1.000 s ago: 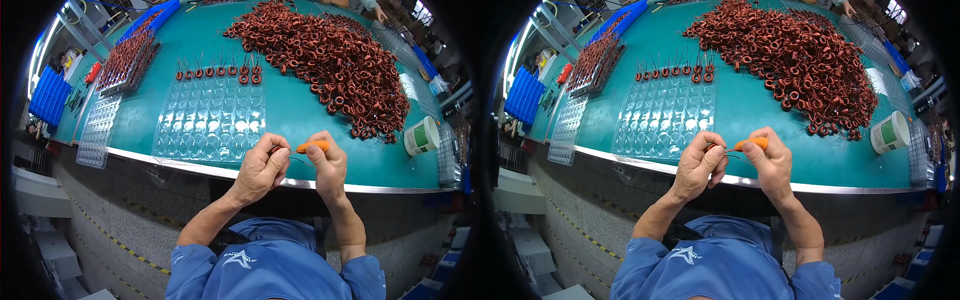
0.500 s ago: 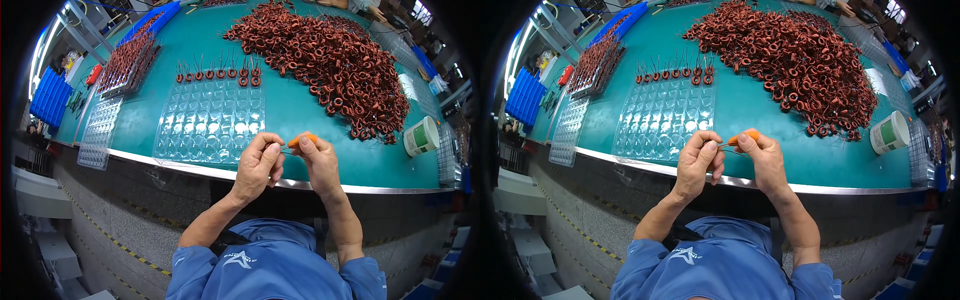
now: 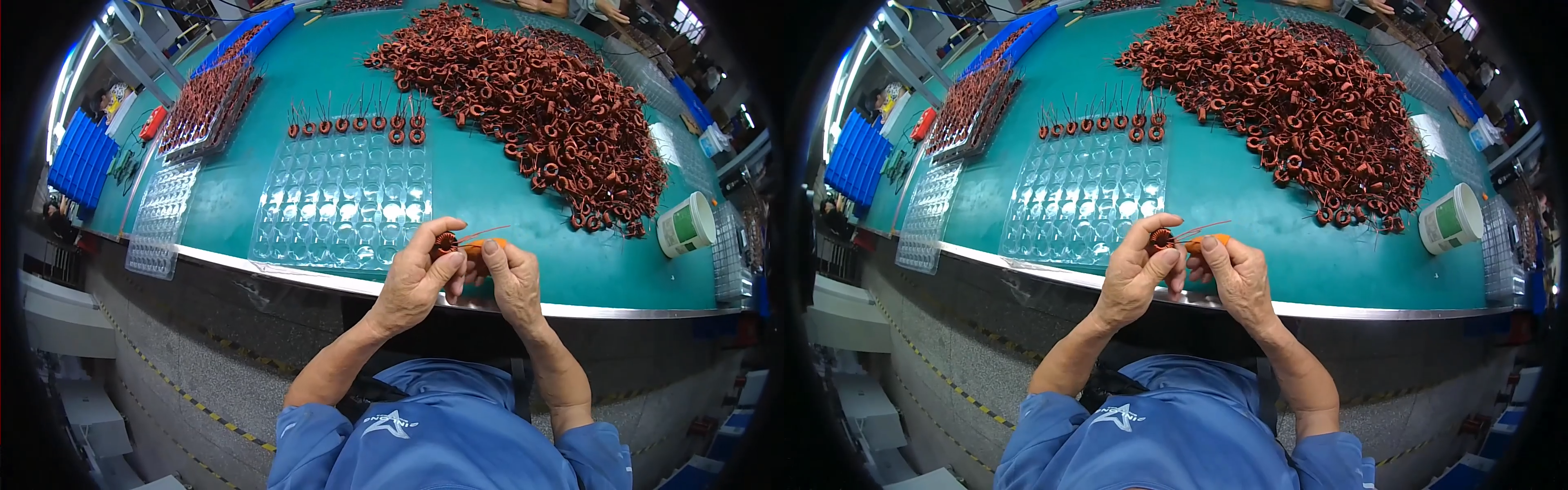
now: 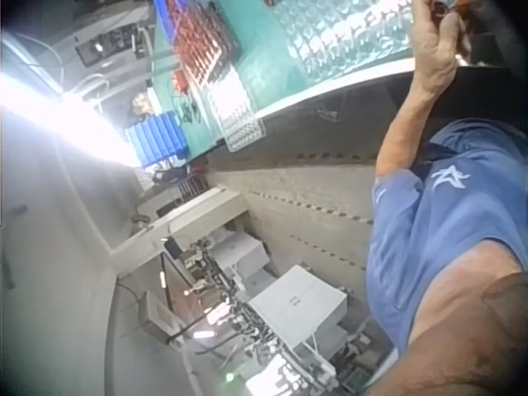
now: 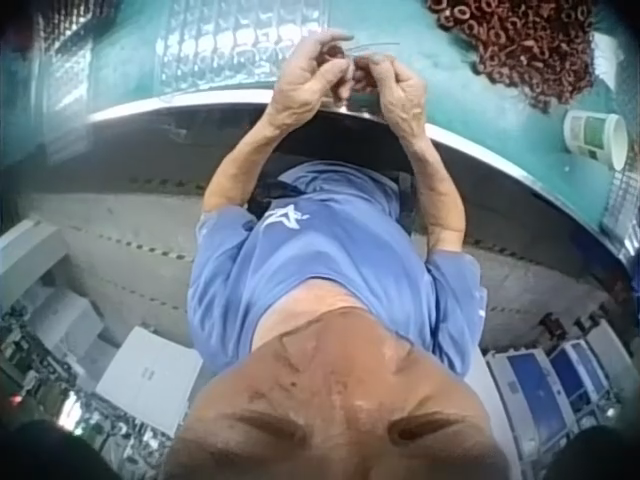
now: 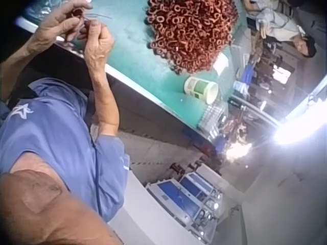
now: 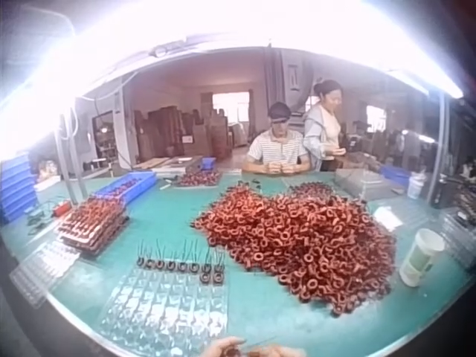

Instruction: Winding copper wire around toroidal cores and placing them into a plastic tray on an assembly line.

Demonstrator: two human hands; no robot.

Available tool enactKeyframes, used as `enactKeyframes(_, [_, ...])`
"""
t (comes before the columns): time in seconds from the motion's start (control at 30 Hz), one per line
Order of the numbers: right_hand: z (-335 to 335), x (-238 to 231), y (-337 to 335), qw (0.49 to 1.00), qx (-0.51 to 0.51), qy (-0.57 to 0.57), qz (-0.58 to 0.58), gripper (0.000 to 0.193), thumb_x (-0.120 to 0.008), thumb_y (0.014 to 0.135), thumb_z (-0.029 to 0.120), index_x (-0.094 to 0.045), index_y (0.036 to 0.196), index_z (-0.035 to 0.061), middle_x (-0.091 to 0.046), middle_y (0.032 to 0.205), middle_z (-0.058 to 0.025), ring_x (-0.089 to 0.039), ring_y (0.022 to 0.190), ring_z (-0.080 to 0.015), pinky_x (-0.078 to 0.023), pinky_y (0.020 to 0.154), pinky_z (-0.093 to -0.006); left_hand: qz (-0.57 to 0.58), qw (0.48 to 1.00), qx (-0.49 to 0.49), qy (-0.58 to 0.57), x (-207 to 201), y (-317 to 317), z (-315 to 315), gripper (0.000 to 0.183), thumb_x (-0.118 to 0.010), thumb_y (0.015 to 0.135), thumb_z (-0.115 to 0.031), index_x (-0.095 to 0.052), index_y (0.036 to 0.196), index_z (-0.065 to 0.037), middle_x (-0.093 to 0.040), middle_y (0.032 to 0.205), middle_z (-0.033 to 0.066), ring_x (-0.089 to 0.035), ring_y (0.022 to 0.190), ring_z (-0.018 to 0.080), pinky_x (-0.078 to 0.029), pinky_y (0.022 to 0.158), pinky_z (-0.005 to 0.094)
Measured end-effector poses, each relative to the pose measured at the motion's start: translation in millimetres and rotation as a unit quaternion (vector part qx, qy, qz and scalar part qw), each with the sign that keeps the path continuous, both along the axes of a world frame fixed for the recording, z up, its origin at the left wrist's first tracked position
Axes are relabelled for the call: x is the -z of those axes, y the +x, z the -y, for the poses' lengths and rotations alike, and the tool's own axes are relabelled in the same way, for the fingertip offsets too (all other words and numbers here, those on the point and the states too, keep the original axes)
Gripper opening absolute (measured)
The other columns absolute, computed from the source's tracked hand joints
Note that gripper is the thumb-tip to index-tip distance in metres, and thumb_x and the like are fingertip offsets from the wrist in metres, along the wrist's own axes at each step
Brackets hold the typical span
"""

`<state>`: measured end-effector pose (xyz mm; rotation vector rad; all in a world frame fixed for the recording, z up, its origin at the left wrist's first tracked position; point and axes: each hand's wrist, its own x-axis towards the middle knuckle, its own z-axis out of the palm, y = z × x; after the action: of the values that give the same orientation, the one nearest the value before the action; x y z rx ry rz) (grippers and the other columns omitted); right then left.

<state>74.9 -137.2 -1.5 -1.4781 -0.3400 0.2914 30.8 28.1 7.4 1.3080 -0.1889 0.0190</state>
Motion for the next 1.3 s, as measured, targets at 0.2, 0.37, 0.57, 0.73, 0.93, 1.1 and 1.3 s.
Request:
enactKeyframes(0.2, [-7,-17,-14,0.992,0.123,0.018,-0.012,0.041,-0.048,0.099,0.028,-0.065,0.087,-0.0076,-0.062,0.066,-0.0079,-0.057,0.053,-0.0117,-0.047,0.050,-0.0236,0.005,0.996,-0.052,0.070,3,-1,6,0.026,-0.048,0.098,-0.010,-0.043,0.122,0.000,-0.052,0.070,0.0020,-0.052,0.057,0.0085,-0.045,0.053,0.0233])
enactKeyframes(0.37, [-5,-12,-12,0.988,0.053,0.123,-0.074,0.040,-0.049,0.098,0.027,-0.065,0.086,-0.0073,-0.061,0.064,-0.0078,-0.055,0.050,-0.0113,-0.045,0.048,-0.0234,0.042,0.995,-0.041,0.075,7,3,-1,0.028,-0.048,0.098,-0.010,-0.040,0.123,0.000,-0.052,0.075,0.0038,-0.053,0.059,0.0101,-0.046,0.054,0.0236])
enactKeyframes(0.57, [5,0,-2,0.984,0.056,0.141,-0.090,0.039,-0.050,0.098,0.030,-0.066,0.086,-0.0038,-0.059,0.062,-0.0048,-0.052,0.050,-0.0091,-0.041,0.047,-0.0213,0.021,0.999,0.042,0.015,9,1,4,0.031,-0.049,0.098,-0.011,-0.037,0.125,0.000,-0.050,0.080,0.0065,-0.055,0.065,0.0126,-0.050,0.059,0.0248])
enactKeyframes(0.73, [3,5,-3,0.992,0.113,0.047,0.025,0.032,-0.060,0.094,0.029,-0.066,0.093,-0.0019,-0.060,0.065,-0.0041,-0.052,0.054,-0.0081,-0.041,0.049,-0.0207,-0.004,0.999,0.032,0.002,8,-2,1,0.031,-0.049,0.099,-0.015,-0.039,0.123,0.001,-0.053,0.074,0.0052,-0.055,0.059,0.0112,-0.048,0.054,0.0240])
enactKeyframes(0.93, [13,4,-6,0.997,0.066,0.039,0.022,0.026,-0.067,0.090,0.024,-0.064,0.093,-0.0014,-0.061,0.064,-0.0032,-0.054,0.050,-0.0078,-0.043,0.046,-0.0199,-0.058,0.996,0.058,0.028,12,-3,-5,0.039,-0.045,0.101,-0.036,-0.050,0.113,0.000,-0.053,0.058,0.0023,-0.053,0.049,0.0086,-0.043,0.044,0.0230])
enactKeyframes(1.1, [17,-1,-2,0.993,0.043,0.057,-0.090,0.023,-0.066,0.091,0.022,-0.063,0.089,-0.0008,-0.061,0.064,-0.0043,-0.056,0.049,-0.0084,-0.043,0.044,-0.0199,-0.036,0.991,0.048,0.117,6,-3,-5,0.034,-0.050,0.099,-0.028,-0.048,0.118,0.000,-0.054,0.063,0.0033,-0.053,0.053,0.0098,-0.042,0.047,0.0219])
enactKeyframes(1.3, [7,-9,-12,0.997,0.059,0.016,0.045,0.018,-0.063,0.092,0.017,-0.061,0.093,-0.0010,-0.062,0.064,-0.0050,-0.059,0.051,-0.0096,-0.044,0.045,-0.0206,-0.053,0.998,0.013,-0.016,7,-13,6,0.021,-0.052,0.097,-0.016,-0.049,0.114,-0.003,-0.045,0.059,-0.0005,-0.042,0.047,0.0065,-0.035,0.044,0.0211])
